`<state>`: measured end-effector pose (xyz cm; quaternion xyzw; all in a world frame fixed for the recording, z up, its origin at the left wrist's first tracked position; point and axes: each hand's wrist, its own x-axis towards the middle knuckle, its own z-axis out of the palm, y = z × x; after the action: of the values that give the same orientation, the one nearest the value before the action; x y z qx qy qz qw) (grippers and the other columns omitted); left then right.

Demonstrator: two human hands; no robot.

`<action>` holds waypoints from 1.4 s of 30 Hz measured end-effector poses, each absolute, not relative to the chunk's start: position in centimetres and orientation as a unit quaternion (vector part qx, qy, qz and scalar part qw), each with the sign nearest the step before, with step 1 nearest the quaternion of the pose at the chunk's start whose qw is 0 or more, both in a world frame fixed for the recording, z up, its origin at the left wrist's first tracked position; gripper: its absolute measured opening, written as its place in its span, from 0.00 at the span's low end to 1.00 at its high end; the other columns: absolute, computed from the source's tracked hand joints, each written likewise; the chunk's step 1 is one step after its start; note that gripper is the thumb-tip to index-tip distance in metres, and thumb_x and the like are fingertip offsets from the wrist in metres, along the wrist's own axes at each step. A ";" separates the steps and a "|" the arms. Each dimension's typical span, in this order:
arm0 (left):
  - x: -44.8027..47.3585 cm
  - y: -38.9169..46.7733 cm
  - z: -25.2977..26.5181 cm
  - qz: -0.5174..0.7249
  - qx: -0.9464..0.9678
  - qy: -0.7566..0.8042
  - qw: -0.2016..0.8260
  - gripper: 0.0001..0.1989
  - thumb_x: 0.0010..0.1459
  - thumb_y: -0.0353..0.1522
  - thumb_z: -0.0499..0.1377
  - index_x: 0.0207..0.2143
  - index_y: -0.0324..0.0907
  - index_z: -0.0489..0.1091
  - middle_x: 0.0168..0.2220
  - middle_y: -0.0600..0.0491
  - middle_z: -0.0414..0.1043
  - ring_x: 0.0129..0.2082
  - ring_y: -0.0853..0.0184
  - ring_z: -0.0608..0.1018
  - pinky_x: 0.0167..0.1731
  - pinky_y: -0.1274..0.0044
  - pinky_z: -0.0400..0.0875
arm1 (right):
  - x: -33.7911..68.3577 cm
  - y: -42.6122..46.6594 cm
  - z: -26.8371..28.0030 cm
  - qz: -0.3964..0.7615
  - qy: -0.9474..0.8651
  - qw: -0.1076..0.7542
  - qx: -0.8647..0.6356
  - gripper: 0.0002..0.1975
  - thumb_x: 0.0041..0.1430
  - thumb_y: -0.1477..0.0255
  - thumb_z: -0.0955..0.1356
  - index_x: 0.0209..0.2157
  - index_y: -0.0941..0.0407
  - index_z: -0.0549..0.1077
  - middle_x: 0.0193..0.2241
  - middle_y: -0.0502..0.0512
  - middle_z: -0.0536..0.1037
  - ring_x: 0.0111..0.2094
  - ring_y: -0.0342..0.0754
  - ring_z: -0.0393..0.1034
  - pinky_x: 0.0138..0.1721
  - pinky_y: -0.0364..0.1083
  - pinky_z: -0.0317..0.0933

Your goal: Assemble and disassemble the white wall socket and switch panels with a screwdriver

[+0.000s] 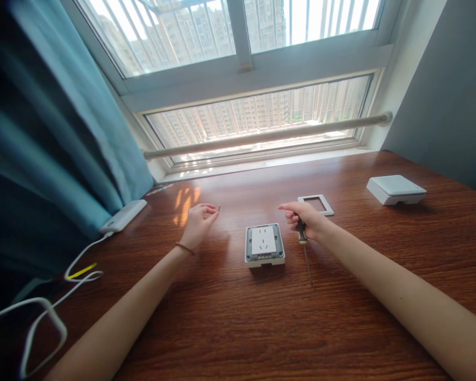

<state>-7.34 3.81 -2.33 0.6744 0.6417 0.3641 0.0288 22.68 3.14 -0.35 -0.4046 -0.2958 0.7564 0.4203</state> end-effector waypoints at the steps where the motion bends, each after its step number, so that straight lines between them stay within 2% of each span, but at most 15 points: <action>1: -8.6 4.2 -2.5 0.358 0.662 0.658 0.021 0.06 0.50 0.33 0.58 0.23 0.40 0.71 0.36 0.50 0.73 0.43 0.59 0.70 0.47 0.64 0.61 | 23.2 3.5 -0.7 0.758 -0.280 0.426 -0.408 0.05 0.51 0.77 0.68 0.31 0.61 0.69 0.14 0.42 0.60 0.12 0.30 0.46 0.11 0.31 0.44; 10: -13.1 3.7 -4.9 0.298 0.624 0.722 -0.021 0.06 0.48 0.33 0.60 0.20 0.41 0.70 0.41 0.50 0.72 0.48 0.53 0.64 0.47 0.62 0.57 | 25.6 1.6 -2.8 0.761 -0.226 0.438 -0.422 0.05 0.60 0.75 0.61 0.31 0.61 0.65 0.15 0.42 0.57 0.12 0.31 0.49 0.09 0.30 0.46; 22: -13.1 4.0 -6.5 0.268 0.648 0.709 -0.072 0.07 0.50 0.32 0.59 0.20 0.42 0.70 0.42 0.51 0.71 0.49 0.55 0.61 0.50 0.62 0.50 | 24.8 0.6 -2.2 0.738 -0.244 0.453 -0.436 0.04 0.57 0.77 0.63 0.30 0.63 0.66 0.15 0.44 0.59 0.12 0.30 0.49 0.10 0.31 0.45; 28: -13.4 4.3 -6.6 0.267 0.648 0.709 -0.072 0.07 0.50 0.34 0.60 0.21 0.43 0.71 0.41 0.52 0.72 0.48 0.55 0.62 0.50 0.61 0.50 | 24.3 0.1 -2.5 0.732 -0.286 0.432 -0.443 0.06 0.52 0.75 0.67 0.27 0.59 0.63 0.17 0.44 0.60 0.14 0.32 0.51 0.11 0.32 0.46; 31: -13.5 4.6 -6.6 0.269 0.647 0.710 -0.066 0.07 0.50 0.35 0.60 0.21 0.44 0.71 0.40 0.52 0.72 0.48 0.54 0.62 0.49 0.62 0.51 | 24.0 0.1 -2.9 0.675 -0.361 0.447 -0.463 0.08 0.48 0.76 0.68 0.27 0.57 0.62 0.18 0.46 0.63 0.16 0.36 0.58 0.14 0.35 0.53; 35: -13.6 4.9 -6.5 0.271 0.643 0.714 -0.055 0.07 0.49 0.36 0.60 0.21 0.44 0.72 0.40 0.52 0.72 0.47 0.54 0.63 0.47 0.63 0.53 | 23.9 0.6 -3.6 0.603 -0.412 0.457 -0.507 0.10 0.44 0.80 0.67 0.30 0.56 0.64 0.25 0.51 0.71 0.24 0.40 0.67 0.24 0.40 0.63; 37: -13.7 4.9 -6.5 0.271 0.640 0.717 -0.049 0.07 0.48 0.36 0.60 0.21 0.44 0.72 0.40 0.52 0.73 0.47 0.54 0.63 0.46 0.63 0.53 | 24.1 1.0 -4.1 0.556 -0.471 0.439 -0.525 0.10 0.44 0.79 0.67 0.31 0.57 0.66 0.28 0.53 0.73 0.28 0.43 0.69 0.28 0.42 0.64; 42: -13.7 4.6 -6.3 0.271 0.632 0.725 -0.037 0.08 0.47 0.38 0.60 0.21 0.44 0.72 0.40 0.52 0.73 0.46 0.54 0.64 0.46 0.64 0.54 | 25.0 1.6 -5.0 0.332 -0.659 0.356 -0.574 0.08 0.46 0.72 0.67 0.32 0.58 0.71 0.29 0.55 0.74 0.34 0.51 0.69 0.37 0.48 0.62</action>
<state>-13.70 4.62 -6.30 0.6316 0.7254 0.2713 -0.0368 25.04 1.58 -5.03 -0.5741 -0.6587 0.3315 0.3559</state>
